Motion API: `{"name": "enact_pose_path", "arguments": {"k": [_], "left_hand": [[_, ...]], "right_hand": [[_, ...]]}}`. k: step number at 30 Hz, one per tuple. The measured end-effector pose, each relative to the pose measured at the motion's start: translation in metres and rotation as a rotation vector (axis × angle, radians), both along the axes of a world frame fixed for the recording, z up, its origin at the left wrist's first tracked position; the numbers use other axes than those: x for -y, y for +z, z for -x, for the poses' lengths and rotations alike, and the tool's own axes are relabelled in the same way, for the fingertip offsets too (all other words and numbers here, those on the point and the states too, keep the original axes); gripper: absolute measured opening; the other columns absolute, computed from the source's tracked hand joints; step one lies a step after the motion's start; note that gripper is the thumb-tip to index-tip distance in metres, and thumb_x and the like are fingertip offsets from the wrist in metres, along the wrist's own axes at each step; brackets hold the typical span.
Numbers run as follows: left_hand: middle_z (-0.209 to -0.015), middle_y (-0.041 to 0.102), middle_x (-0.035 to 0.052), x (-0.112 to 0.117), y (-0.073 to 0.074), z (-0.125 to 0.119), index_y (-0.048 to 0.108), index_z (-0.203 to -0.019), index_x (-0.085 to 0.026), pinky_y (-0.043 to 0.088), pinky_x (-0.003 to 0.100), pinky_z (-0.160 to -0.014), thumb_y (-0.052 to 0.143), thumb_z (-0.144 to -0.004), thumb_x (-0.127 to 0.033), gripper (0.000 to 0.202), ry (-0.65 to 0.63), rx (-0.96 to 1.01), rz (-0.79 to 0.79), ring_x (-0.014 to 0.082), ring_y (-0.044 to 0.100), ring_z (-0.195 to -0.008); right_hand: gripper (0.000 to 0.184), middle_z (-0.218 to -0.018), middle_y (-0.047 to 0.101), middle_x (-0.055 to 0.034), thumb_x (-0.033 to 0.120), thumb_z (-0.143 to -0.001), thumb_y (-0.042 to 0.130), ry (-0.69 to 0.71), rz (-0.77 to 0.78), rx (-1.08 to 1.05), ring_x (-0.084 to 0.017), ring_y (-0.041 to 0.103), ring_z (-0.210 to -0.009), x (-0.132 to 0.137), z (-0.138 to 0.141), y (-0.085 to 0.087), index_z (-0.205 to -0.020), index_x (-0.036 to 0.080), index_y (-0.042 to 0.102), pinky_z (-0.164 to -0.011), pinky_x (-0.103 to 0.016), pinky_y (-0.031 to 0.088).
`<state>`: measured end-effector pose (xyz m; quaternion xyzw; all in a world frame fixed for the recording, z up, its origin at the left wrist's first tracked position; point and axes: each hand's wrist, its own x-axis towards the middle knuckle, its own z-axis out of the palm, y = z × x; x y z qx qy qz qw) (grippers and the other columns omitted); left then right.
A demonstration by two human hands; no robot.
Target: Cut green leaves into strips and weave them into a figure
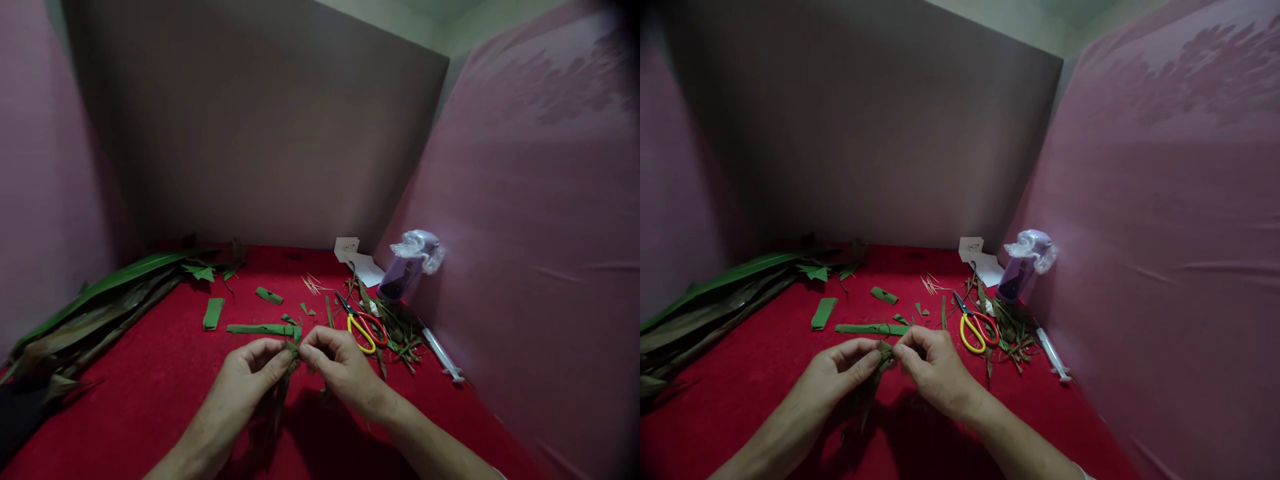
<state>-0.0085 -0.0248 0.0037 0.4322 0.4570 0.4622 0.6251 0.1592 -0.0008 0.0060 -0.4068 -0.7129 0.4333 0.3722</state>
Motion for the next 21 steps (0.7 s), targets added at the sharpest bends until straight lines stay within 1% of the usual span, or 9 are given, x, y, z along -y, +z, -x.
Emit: {"name": "enact_pose_path", "arguments": {"k": [2,5,7,10,12,15,18,21], "left_hand": [[-0.054,0.056,-0.0032,0.0009,0.0016,-0.0003,0.068,-0.078,-0.015,0.031,0.019,-0.044,0.069,-0.069,-0.048,0.033,-0.009,-0.022,0.04,0.0072,0.042,-0.045],[-0.051,0.053,-0.0034,0.0019,0.0027,-0.0001,0.067,-0.073,-0.013,0.027,0.018,-0.042,0.072,-0.067,-0.046,0.034,-0.015,-0.042,0.063,0.0068,0.038,-0.044],[-0.049,0.052,-0.0036,0.0023,0.0014,0.0005,0.066,-0.07,-0.013,0.024,0.018,-0.041,0.073,-0.066,-0.043,0.032,-0.011,-0.049,0.069,0.006,0.035,-0.042],[-0.047,0.047,-0.0047,0.0028,-0.0014,0.0013,0.065,-0.068,-0.013,0.021,0.018,-0.04,0.071,-0.069,-0.044,0.031,-0.015,-0.046,0.083,0.0054,0.033,-0.04],[-0.047,0.047,-0.0049,0.0032,-0.0023,0.0014,0.065,-0.068,-0.013,0.021,0.018,-0.04,0.069,-0.07,-0.045,0.032,-0.022,-0.045,0.096,0.0052,0.033,-0.04],[-0.048,0.046,-0.0051,0.0034,-0.0025,0.0013,0.064,-0.067,-0.013,0.021,0.018,-0.04,0.069,-0.07,-0.046,0.034,-0.012,-0.051,0.1,0.0048,0.032,-0.039],[-0.046,0.043,-0.0059,0.0023,-0.0037,0.0017,0.065,-0.068,-0.013,0.02,0.018,-0.039,0.068,-0.07,-0.047,0.034,-0.013,-0.052,0.11,0.0044,0.03,-0.038],[-0.048,0.048,-0.0046,0.0009,-0.0056,0.0019,0.065,-0.068,-0.013,0.021,0.018,-0.039,0.071,-0.067,-0.047,0.034,0.003,-0.048,0.105,0.0047,0.033,-0.039]], "right_hand": [[0.019,-0.059,0.049,0.0037,0.025,-0.086,0.051,-0.007,-0.017,0.009,-0.009,0.041,-0.056,0.0009,0.0001,-0.0004,-0.07,0.015,0.056,-0.052,-0.021,0.031],[0.022,-0.059,0.047,0.0036,0.026,-0.087,0.052,0.003,-0.008,0.007,-0.008,0.038,-0.056,0.0016,0.0006,-0.0005,-0.069,0.015,0.056,-0.052,-0.021,0.03],[0.028,-0.059,0.045,0.0035,0.032,-0.088,0.051,0.02,0.034,-0.006,-0.008,0.037,-0.055,0.0011,0.0007,-0.0002,-0.067,0.015,0.055,-0.05,-0.021,0.029],[0.037,-0.059,0.045,0.0025,0.041,-0.091,0.045,0.038,0.108,-0.058,-0.009,0.037,-0.054,-0.0013,0.0002,0.0006,-0.067,0.015,0.055,-0.049,-0.021,0.029],[0.039,-0.06,0.046,0.0021,0.044,-0.091,0.043,0.038,0.115,-0.079,-0.009,0.039,-0.056,-0.0029,-0.0001,0.001,-0.068,0.015,0.056,-0.051,-0.021,0.031],[0.037,-0.059,0.043,0.0033,0.043,-0.089,0.046,0.034,0.107,-0.083,-0.009,0.037,-0.055,-0.0035,0.0002,0.0016,-0.064,0.016,0.051,-0.051,-0.021,0.03],[0.032,-0.057,0.041,0.0047,0.04,-0.084,0.053,0.041,0.135,-0.078,-0.008,0.035,-0.053,-0.0021,0.0016,0.0025,-0.063,0.016,0.048,-0.049,-0.021,0.028],[0.028,-0.056,0.043,0.0047,0.036,-0.08,0.056,0.033,0.157,-0.066,-0.008,0.035,-0.051,-0.0014,0.0027,0.0037,-0.062,0.016,0.047,-0.049,-0.022,0.028]]}}
